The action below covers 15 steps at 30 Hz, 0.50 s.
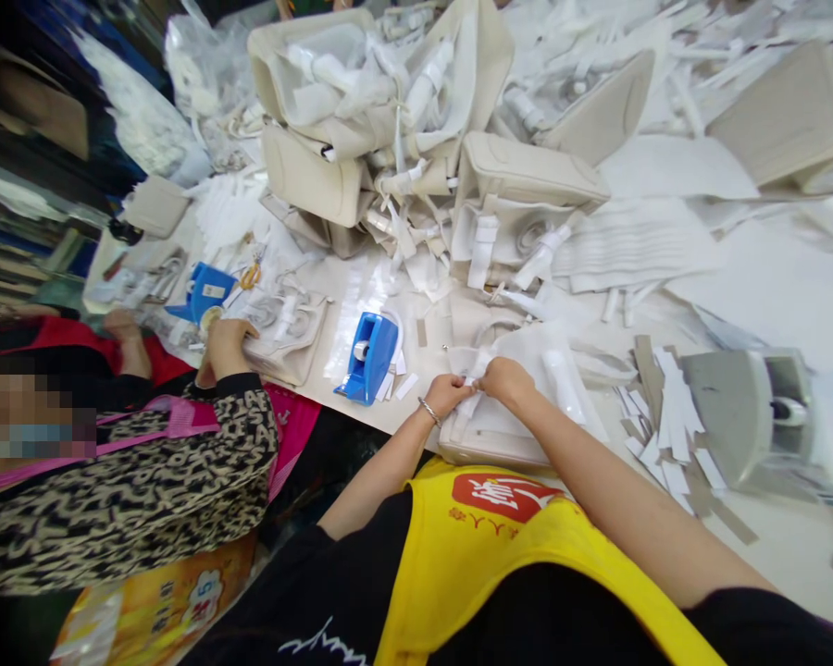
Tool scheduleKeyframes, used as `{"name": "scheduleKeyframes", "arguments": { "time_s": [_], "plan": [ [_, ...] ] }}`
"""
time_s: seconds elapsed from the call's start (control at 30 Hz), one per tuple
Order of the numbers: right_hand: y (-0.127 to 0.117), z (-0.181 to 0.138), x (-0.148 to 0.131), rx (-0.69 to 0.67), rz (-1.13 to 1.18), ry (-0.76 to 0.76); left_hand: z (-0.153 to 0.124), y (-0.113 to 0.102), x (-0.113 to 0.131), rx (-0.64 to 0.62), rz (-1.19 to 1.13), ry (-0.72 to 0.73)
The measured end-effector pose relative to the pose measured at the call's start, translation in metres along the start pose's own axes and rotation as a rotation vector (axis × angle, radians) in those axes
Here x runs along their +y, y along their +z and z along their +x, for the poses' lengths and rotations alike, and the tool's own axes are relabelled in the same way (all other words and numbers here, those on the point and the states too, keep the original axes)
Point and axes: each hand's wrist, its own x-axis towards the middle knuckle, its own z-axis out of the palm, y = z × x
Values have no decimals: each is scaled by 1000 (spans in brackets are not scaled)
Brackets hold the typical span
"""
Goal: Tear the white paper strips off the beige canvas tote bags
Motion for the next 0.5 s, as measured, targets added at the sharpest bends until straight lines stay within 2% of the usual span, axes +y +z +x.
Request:
{"name": "scheduleKeyframes", "arguments": {
  "time_s": [0.17, 0.5],
  "plan": [
    [7, 3, 13, 44, 61, 54, -1, -2, -1, -15, -111, -15],
    [18, 14, 28, -17, 409, -100, -5, -9, -1, -161, -479, -12]
  ]
}}
